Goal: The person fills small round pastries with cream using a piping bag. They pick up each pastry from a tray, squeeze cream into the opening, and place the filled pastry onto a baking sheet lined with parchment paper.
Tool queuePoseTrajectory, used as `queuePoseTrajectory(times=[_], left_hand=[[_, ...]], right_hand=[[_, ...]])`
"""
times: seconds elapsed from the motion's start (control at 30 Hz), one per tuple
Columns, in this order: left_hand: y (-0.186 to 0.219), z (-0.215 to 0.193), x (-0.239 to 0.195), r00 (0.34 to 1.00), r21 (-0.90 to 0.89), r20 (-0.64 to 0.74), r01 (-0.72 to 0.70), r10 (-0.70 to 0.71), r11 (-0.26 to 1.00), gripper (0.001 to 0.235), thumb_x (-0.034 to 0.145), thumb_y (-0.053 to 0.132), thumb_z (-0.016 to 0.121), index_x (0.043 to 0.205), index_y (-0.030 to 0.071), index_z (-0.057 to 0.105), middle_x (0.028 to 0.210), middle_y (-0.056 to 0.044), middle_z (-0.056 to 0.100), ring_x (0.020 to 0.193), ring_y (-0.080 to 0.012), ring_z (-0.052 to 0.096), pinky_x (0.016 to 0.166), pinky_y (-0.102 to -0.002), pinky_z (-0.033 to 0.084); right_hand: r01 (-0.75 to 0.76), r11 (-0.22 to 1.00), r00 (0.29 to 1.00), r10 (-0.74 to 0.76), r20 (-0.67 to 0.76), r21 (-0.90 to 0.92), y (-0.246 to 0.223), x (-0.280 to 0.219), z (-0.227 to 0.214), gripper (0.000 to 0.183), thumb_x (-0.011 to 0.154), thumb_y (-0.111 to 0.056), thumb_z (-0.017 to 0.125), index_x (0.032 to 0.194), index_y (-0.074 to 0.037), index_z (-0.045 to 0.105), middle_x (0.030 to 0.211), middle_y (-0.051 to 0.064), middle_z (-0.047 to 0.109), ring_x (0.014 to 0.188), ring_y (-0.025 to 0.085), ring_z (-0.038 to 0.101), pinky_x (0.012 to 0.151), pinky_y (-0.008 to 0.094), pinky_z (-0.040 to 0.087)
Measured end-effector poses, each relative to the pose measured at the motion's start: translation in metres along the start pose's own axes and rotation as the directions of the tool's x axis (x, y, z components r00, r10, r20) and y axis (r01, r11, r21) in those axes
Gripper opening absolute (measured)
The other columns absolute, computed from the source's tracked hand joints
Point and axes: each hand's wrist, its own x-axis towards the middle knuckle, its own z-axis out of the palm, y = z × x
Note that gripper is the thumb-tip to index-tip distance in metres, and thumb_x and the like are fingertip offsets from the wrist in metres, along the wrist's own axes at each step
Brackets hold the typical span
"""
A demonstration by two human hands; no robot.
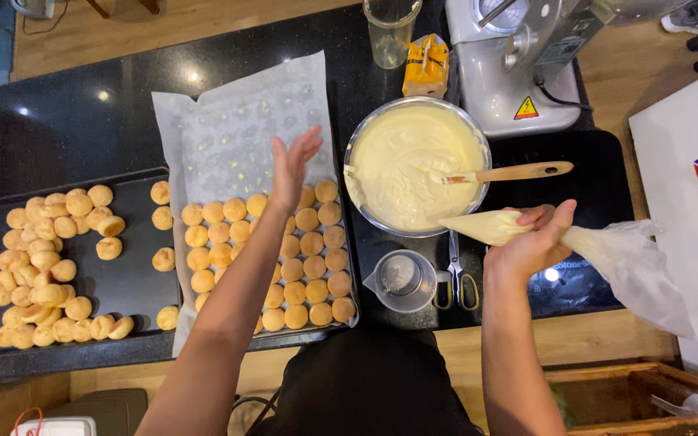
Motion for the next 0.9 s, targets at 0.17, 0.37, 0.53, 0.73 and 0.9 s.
queuePoseTrajectory(times=[0.17,0.37,0.53,0.73,0.9], left_hand=[[0.016,-0.009,-0.006,0.995,-0.540,0.103,0.060,-0.004,0.840,0.111,0.080,0.092,0.011,0.165,0.023,0.030,0.155,-0.018,0.049,0.133,-0.0374,0.058,0.117,-0.049,0.033],[0.009,-0.017,-0.010,0.993,-0.764,0.115,0.075,0.021,0.641,0.109,0.082,0.091,0.015,0.160,0.019,0.036,0.139,-0.022,0.060,0.108,-0.0358,0.067,0.101,-0.052,0.052],[-0.034,-0.058,-0.010,0.961,-0.447,-0.213,0.066,-0.178,0.892,0.076,0.094,0.067,0.039,0.138,0.009,0.060,0.118,-0.016,0.070,0.094,-0.0301,0.069,0.086,-0.052,0.054],[-0.085,-0.133,-0.093,0.769,0.811,-0.426,0.090,0.476,0.578,0.033,0.086,0.012,0.070,0.118,0.008,0.065,0.116,-0.013,0.069,0.110,-0.0330,0.062,0.095,-0.049,0.051],[-0.080,-0.205,-0.127,0.785,0.897,-0.404,0.241,0.469,0.369,0.044,0.080,0.000,0.066,0.123,0.012,0.065,0.130,-0.008,0.067,0.129,-0.0304,0.053,0.100,-0.059,0.034]], right_hand=[[-0.022,0.999,1.000,0.022,0.018,0.024,0.004,0.002,0.005,0.045,0.106,-0.034,0.065,0.078,-0.011,0.038,0.062,0.003,0.041,0.053,0.018,0.047,0.056,0.041,0.054],[-0.046,0.999,0.999,0.046,0.006,0.015,0.014,0.006,-0.005,0.050,0.105,-0.038,0.066,0.071,-0.012,0.039,0.062,0.003,0.043,0.056,0.020,0.052,0.058,0.042,0.056],[-0.022,0.998,0.999,0.019,-0.046,-0.062,0.030,0.026,-0.022,0.054,0.104,-0.042,0.067,0.068,-0.014,0.038,0.062,0.002,0.039,0.057,0.018,0.045,0.057,0.038,0.048],[-0.064,0.993,0.994,0.055,0.092,0.100,0.048,0.047,-0.021,0.052,0.100,-0.038,0.063,0.064,-0.015,0.034,0.065,0.004,0.041,0.065,0.025,0.052,0.069,0.046,0.056],[-0.115,0.988,0.977,0.094,0.191,0.101,0.061,0.036,0.005,0.050,0.105,-0.036,0.062,0.068,-0.014,0.036,0.068,0.005,0.041,0.072,0.025,0.052,0.081,0.046,0.057]])
